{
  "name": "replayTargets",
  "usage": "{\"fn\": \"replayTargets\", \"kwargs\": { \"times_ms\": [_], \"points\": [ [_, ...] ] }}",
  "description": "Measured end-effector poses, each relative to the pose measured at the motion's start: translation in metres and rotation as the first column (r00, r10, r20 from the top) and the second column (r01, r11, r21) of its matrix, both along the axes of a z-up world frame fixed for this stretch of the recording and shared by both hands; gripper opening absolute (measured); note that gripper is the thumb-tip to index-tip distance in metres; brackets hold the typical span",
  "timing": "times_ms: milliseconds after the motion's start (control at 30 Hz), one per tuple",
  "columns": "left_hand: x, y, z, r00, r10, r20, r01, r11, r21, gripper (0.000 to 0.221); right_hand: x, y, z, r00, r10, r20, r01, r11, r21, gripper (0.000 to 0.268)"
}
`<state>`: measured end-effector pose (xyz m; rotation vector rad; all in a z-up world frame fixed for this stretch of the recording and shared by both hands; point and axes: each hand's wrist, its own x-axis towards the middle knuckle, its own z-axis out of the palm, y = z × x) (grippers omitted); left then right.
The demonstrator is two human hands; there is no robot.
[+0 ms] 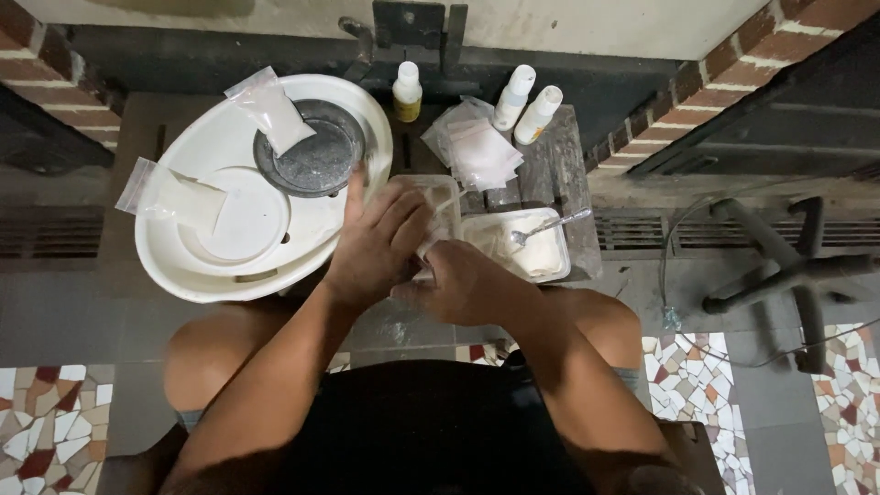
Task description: Packaging white powder into small plastic bags using a spoon.
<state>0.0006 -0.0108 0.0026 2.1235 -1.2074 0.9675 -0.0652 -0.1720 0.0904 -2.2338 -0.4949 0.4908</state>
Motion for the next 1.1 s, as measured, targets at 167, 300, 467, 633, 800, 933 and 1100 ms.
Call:
{"fn": "replayTargets", "kwargs": {
  "times_ms": [167, 300, 467, 633, 800, 933, 1100],
  "points": [
    [-0.007, 0.005, 0.007, 0.995, -0.043, -0.095, 0.046, 0.998, 0.034, 0.027, 0.013, -0.001, -0.017, 0.980, 0.125, 0.156, -0.086, 0.967, -0.238, 0.029],
    [-0.010, 0.006, 0.016, 0.978, -0.115, -0.175, 0.123, 0.992, 0.038, 0.057, 0.019, -0.005, -0.036, 0.967, 0.182, 0.177, -0.102, 0.917, -0.385, 0.034],
    [-0.008, 0.003, 0.002, 0.973, -0.136, -0.187, 0.148, 0.988, 0.052, 0.029, 0.011, 0.001, -0.017, 0.970, 0.193, 0.150, -0.122, 0.914, -0.386, 0.040],
    [0.002, 0.005, -0.029, 0.953, -0.170, -0.251, 0.171, 0.985, -0.016, 0.011, 0.003, -0.006, 0.003, 0.979, 0.178, 0.094, -0.137, 0.930, -0.340, 0.034],
    [0.006, 0.022, -0.009, 0.826, -0.042, -0.562, 0.001, 0.997, -0.072, 0.061, 0.013, -0.038, 0.015, 0.930, -0.249, 0.270, 0.212, 0.965, 0.157, 0.016],
    [0.036, 0.030, -0.062, 0.880, 0.089, -0.467, -0.104, 0.995, -0.007, 0.070, 0.037, -0.058, -0.043, 0.762, -0.581, 0.287, 0.578, 0.809, 0.104, 0.037],
    [0.075, 0.054, -0.146, 0.885, 0.094, -0.456, -0.075, 0.995, 0.061, 0.074, 0.047, -0.049, -0.088, 0.818, -0.570, 0.077, 0.570, 0.821, 0.026, 0.068]
  ]
}}
